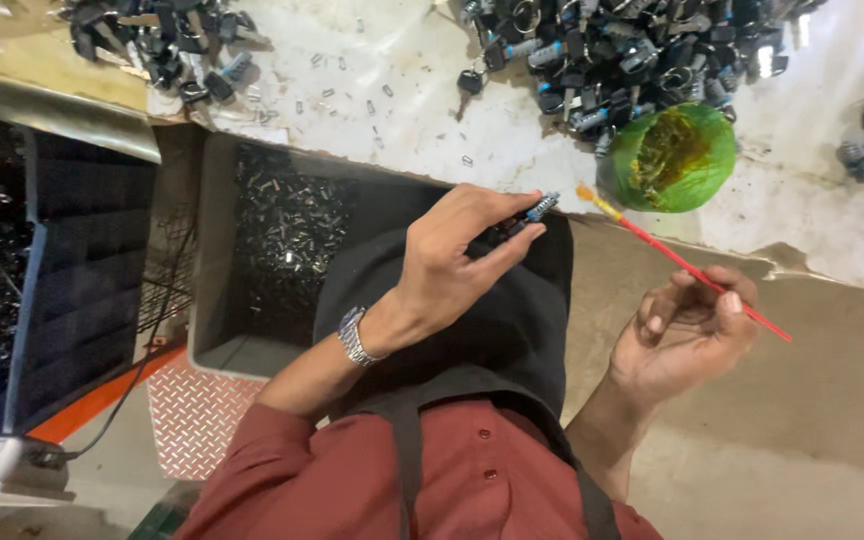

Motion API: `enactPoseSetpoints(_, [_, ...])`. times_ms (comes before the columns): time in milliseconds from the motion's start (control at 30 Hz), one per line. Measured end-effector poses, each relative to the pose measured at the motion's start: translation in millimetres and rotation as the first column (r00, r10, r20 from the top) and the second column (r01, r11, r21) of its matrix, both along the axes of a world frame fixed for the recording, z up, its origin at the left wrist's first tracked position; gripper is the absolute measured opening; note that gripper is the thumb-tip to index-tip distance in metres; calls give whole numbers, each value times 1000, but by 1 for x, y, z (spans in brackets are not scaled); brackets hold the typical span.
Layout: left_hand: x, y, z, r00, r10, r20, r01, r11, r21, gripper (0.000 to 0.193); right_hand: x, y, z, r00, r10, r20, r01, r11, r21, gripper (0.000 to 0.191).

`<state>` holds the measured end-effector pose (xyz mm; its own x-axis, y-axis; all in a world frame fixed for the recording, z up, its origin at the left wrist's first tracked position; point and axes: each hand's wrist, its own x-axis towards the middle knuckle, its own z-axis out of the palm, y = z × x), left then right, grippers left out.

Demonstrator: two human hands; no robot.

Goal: The person holds a small metal component in one hand and uses a brush to apply liquid from a green bowl onto the part. They then place the coated part onto the table with a large pile of similar parts, pick up another component, and repeat the brushing and placing.

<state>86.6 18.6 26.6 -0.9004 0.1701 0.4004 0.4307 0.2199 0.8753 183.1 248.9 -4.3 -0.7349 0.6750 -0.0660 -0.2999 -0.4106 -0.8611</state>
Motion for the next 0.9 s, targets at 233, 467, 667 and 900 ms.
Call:
enactPoseSetpoints(233, [-2, -3, 3, 1000, -5, 12, 4, 1000, 19, 34, 0, -7, 0, 998, -56, 32, 45, 963, 267, 25])
enactPoseSetpoints(467, [4, -4, 0, 1000, 9, 28, -10, 999, 36, 34, -2, -8, 3, 1000, 9, -16, -5, 969, 247, 23])
enactPoseSetpoints(667, [8, -24, 2, 962, 256, -91, -272, 914, -301, 25, -17, 13, 11, 980, -191, -49, 191, 854, 484, 20])
enactPoseSetpoints(900, [8, 1, -17, 900, 405, -161, -436, 834, -337, 28, -16, 30, 2, 935, -199, 293, -57, 730, 681, 20])
